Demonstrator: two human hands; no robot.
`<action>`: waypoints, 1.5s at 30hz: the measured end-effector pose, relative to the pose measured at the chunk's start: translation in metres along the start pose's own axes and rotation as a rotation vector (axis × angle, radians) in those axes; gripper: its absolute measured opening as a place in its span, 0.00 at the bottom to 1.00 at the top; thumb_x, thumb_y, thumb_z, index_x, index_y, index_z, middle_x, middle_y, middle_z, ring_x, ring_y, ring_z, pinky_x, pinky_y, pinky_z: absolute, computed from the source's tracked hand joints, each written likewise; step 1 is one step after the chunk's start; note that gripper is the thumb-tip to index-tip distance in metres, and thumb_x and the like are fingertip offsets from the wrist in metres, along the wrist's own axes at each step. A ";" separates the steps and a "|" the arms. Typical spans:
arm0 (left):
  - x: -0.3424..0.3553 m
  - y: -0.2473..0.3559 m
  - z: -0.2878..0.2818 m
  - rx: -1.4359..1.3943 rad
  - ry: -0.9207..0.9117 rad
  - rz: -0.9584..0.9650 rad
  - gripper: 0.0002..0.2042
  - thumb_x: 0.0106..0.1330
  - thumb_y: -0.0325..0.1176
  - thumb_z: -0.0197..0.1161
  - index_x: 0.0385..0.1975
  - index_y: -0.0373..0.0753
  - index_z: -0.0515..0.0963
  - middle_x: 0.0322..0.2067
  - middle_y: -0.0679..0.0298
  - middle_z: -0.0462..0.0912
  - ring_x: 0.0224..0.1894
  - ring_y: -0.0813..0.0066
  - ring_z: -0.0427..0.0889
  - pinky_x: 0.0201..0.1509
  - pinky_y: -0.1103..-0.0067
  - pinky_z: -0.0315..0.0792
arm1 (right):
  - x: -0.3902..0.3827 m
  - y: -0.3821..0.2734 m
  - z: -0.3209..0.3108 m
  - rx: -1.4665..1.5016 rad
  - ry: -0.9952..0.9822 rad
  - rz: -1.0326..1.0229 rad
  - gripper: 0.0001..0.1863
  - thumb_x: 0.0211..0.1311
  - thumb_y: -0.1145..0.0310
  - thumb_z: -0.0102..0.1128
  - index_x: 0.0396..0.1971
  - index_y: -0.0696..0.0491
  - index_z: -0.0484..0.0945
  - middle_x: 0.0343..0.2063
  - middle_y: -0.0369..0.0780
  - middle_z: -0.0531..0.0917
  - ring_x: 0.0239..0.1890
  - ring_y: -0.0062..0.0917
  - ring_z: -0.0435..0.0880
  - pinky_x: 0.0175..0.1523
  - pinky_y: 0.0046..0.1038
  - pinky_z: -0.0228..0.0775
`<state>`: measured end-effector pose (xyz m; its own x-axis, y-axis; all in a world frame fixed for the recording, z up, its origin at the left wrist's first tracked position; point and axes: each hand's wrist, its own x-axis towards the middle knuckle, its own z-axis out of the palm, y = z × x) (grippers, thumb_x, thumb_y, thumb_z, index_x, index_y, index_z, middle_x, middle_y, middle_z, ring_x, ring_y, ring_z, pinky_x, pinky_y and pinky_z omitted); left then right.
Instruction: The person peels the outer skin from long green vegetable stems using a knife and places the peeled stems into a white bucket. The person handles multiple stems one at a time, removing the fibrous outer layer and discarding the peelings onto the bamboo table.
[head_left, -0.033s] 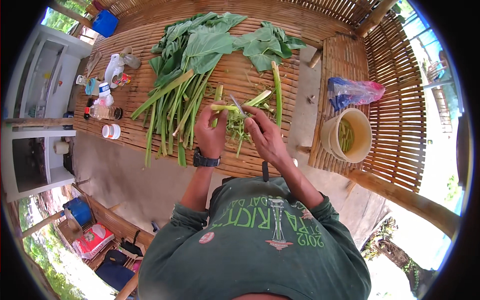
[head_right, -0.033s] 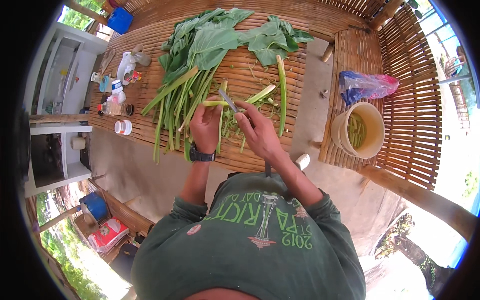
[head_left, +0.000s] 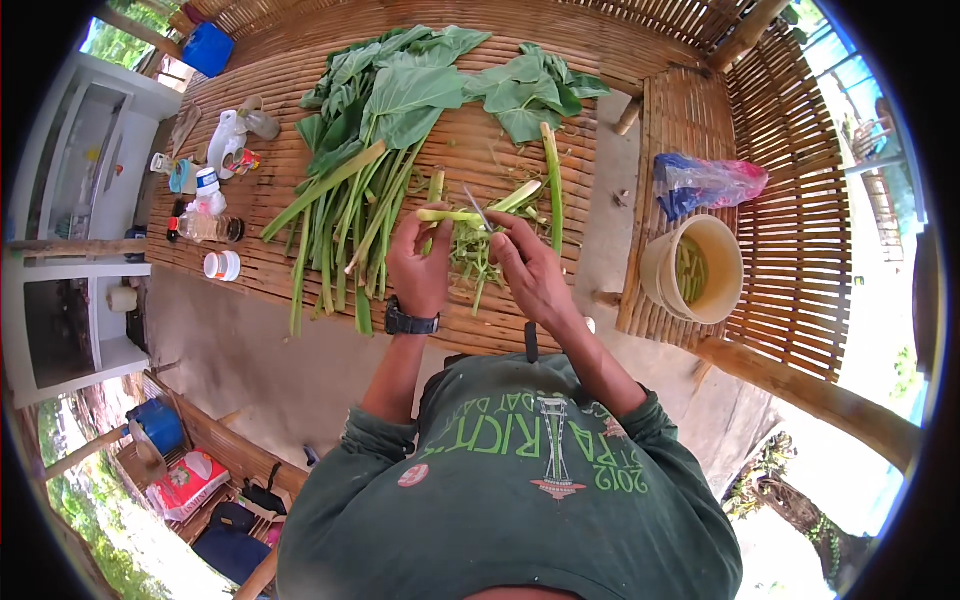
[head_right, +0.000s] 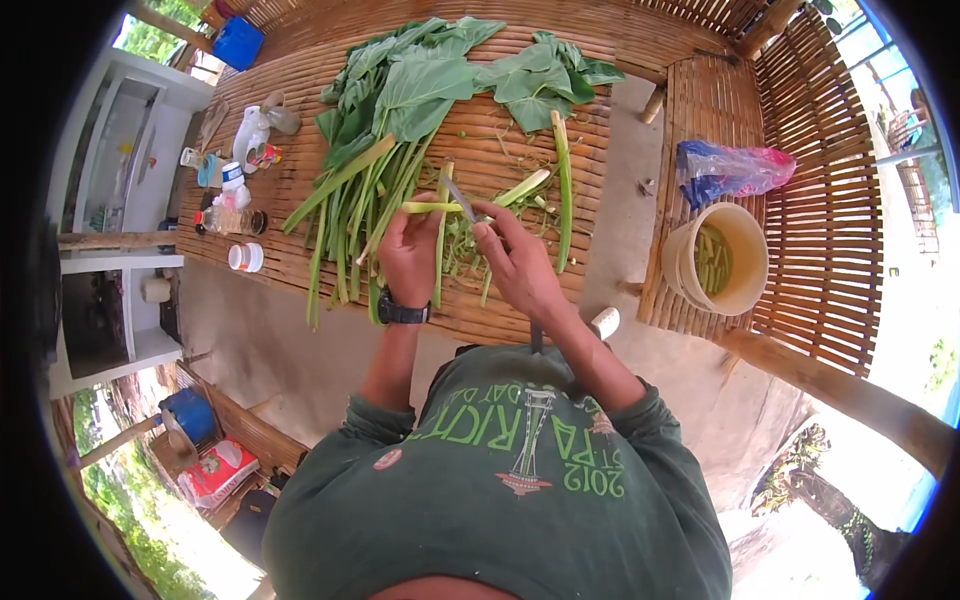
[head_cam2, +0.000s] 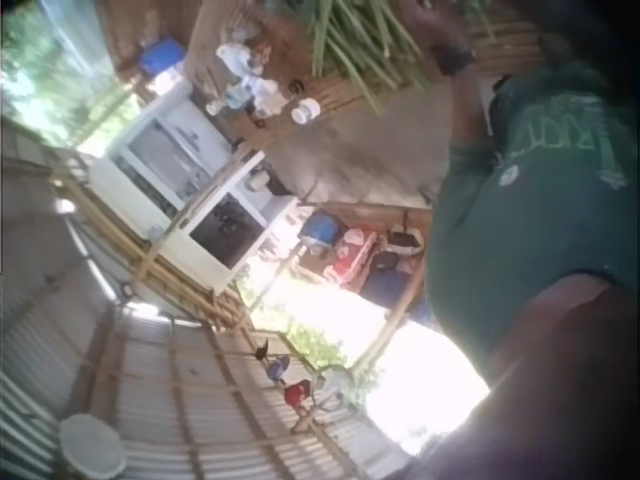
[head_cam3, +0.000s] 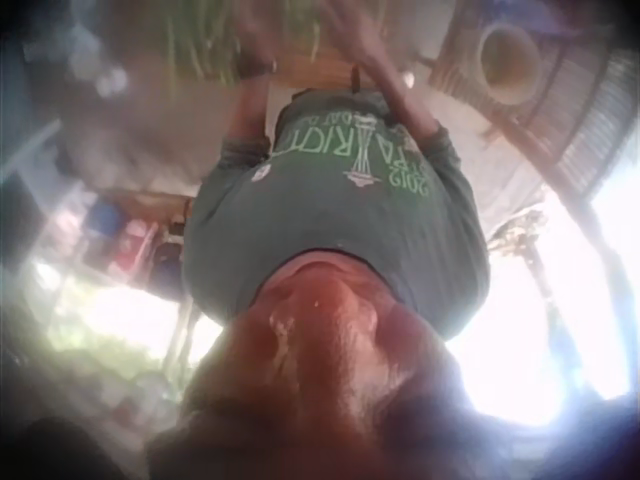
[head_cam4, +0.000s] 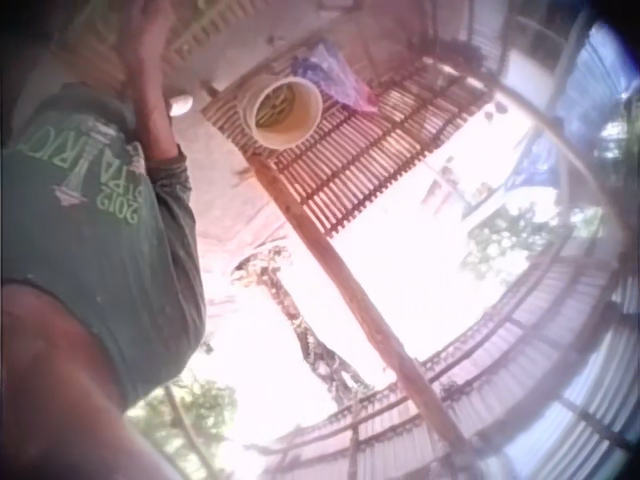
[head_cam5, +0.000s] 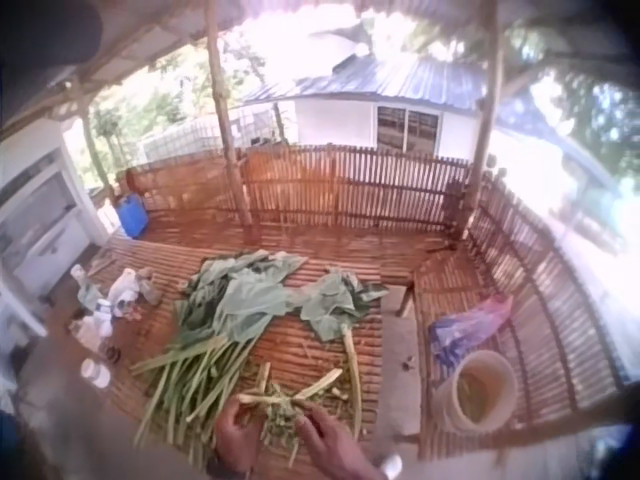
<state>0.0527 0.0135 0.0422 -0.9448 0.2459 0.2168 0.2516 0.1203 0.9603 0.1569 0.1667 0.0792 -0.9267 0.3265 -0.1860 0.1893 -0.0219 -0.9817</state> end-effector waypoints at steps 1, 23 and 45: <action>0.000 0.002 0.000 -0.050 0.007 -0.041 0.11 0.73 0.23 0.68 0.52 0.31 0.83 0.49 0.59 0.89 0.48 0.76 0.87 0.51 0.77 0.81 | 0.003 0.005 0.000 -0.050 0.023 0.012 0.25 0.78 0.57 0.62 0.67 0.55 0.74 0.33 0.40 0.82 0.34 0.24 0.79 0.42 0.30 0.74; 0.021 0.012 -0.047 0.013 0.070 0.022 0.13 0.72 0.24 0.69 0.54 0.32 0.84 0.49 0.58 0.89 0.50 0.73 0.88 0.55 0.77 0.80 | 0.025 0.064 0.003 -0.493 0.088 -0.134 0.26 0.78 0.55 0.59 0.64 0.58 0.77 0.40 0.51 0.85 0.41 0.43 0.85 0.47 0.38 0.76; 0.007 0.030 -0.015 0.309 -0.050 0.319 0.17 0.64 0.19 0.67 0.52 0.37 0.86 0.49 0.55 0.89 0.54 0.54 0.88 0.57 0.67 0.82 | 0.000 -0.025 0.016 -0.190 -0.117 -0.347 0.26 0.81 0.59 0.58 0.73 0.52 0.74 0.50 0.46 0.88 0.43 0.30 0.85 0.52 0.32 0.78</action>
<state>0.0508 0.0041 0.0749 -0.8003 0.3625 0.4777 0.5869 0.3104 0.7478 0.1475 0.1522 0.1032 -0.9747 0.1737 0.1408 -0.0949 0.2491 -0.9638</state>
